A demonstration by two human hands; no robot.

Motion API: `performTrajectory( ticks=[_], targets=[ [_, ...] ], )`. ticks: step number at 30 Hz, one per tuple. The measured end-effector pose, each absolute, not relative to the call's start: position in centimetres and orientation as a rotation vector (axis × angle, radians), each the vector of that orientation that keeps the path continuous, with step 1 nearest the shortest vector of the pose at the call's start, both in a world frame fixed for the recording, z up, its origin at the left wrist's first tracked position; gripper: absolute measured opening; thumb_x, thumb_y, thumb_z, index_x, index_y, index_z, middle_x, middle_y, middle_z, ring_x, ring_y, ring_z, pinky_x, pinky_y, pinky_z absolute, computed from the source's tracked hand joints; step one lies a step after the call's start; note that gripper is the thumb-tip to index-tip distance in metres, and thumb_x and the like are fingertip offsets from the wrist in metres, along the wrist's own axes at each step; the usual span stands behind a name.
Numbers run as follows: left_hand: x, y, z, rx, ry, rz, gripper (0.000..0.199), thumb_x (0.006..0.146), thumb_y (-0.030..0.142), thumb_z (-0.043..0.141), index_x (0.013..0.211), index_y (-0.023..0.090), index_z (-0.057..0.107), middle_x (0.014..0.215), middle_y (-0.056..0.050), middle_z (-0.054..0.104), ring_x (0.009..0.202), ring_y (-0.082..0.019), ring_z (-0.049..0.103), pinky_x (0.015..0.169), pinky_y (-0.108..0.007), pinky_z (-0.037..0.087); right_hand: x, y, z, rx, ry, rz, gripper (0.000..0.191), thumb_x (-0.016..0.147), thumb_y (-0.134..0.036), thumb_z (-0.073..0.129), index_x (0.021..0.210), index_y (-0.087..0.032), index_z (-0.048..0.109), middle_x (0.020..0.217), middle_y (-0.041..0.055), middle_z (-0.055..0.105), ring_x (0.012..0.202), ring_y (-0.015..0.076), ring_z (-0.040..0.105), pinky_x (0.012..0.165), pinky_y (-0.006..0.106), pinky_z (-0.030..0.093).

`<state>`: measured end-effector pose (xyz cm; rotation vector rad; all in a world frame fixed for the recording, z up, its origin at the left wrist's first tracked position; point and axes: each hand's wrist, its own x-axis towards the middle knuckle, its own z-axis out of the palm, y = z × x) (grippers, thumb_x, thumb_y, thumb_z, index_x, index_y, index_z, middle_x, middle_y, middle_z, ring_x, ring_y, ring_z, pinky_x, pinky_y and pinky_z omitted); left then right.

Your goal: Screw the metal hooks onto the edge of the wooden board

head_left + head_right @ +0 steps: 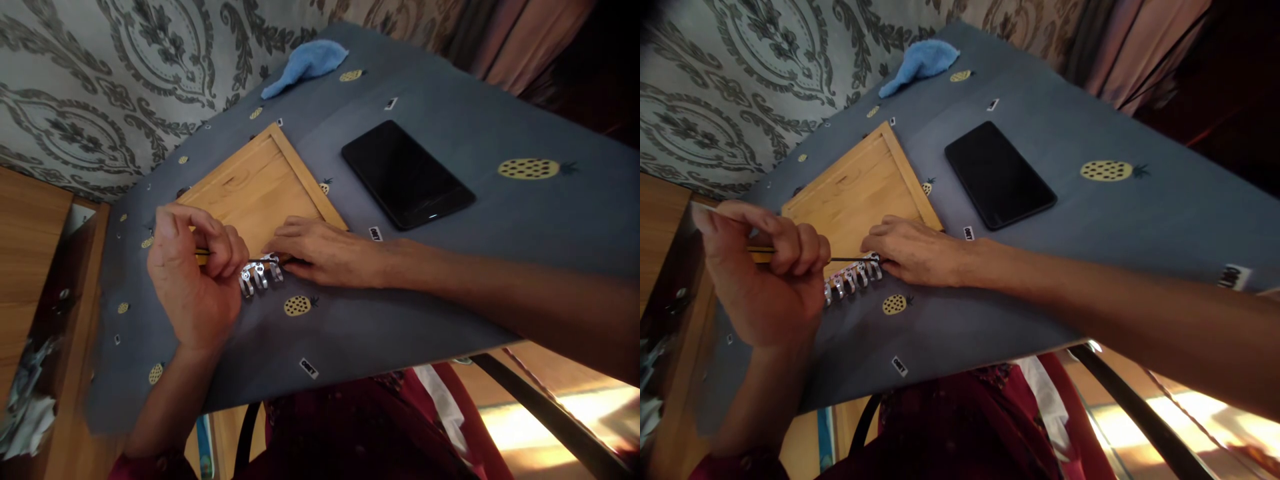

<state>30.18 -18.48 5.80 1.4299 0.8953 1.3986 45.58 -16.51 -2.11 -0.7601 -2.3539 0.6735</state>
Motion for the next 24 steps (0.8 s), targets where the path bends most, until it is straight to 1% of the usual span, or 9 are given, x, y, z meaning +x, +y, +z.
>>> performTrajectory(
  ticks=[7, 12, 14, 24],
  targets=[
    [29.62, -17.96, 6.38, 1.454, 0.904, 1.459, 0.038, 0.099, 0.046, 0.046, 0.071, 0.022, 0.053, 0.049, 0.007, 0.020, 0.041, -0.008, 0.020, 0.045, -0.028, 0.021, 45.49, -16.50, -2.24, -0.764, -2.344, 0.654, 0.015, 0.089, -0.006, 0.055, 0.101, -0.013, 0.062, 0.098, 0.0102, 0.062, 0.096, 0.0222, 0.052, 0.085, 0.036, 0.044],
    [29.77, -17.97, 6.23, 1.412, 0.918, 1.464, 0.041, 0.103, 0.038, 0.035, 0.071, 0.021, 0.054, 0.049, 0.006, 0.020, 0.042, -0.009, 0.020, 0.045, -0.028, 0.020, 45.49, -16.51, -2.17, -0.770, -2.353, 0.651, 0.016, 0.089, -0.006, 0.056, 0.103, -0.012, 0.062, 0.098, 0.0098, 0.061, 0.096, 0.0220, 0.052, 0.084, 0.034, 0.044],
    [29.82, -17.99, 6.04, 1.430, 0.913, 1.438, 0.041, 0.104, 0.039, 0.034, 0.072, 0.021, 0.054, 0.050, 0.006, 0.020, 0.043, -0.009, 0.021, 0.046, -0.027, 0.021, 45.51, -16.49, -2.21, -0.769, -2.358, 0.640, 0.016, 0.089, -0.006, 0.056, 0.102, -0.013, 0.062, 0.095, 0.0091, 0.061, 0.094, 0.0219, 0.052, 0.083, 0.034, 0.043],
    [29.98, -17.95, 5.80, 1.407, 0.881, 1.433, 0.035, 0.099, 0.043, 0.049, 0.073, 0.021, 0.055, 0.051, 0.007, 0.022, 0.043, -0.008, 0.022, 0.045, -0.026, 0.021, 45.55, -16.50, -2.28, -0.767, -2.361, 0.647, 0.019, 0.090, -0.007, 0.054, 0.106, -0.013, 0.062, 0.100, 0.0106, 0.061, 0.097, 0.0226, 0.053, 0.085, 0.035, 0.043]
  ],
)
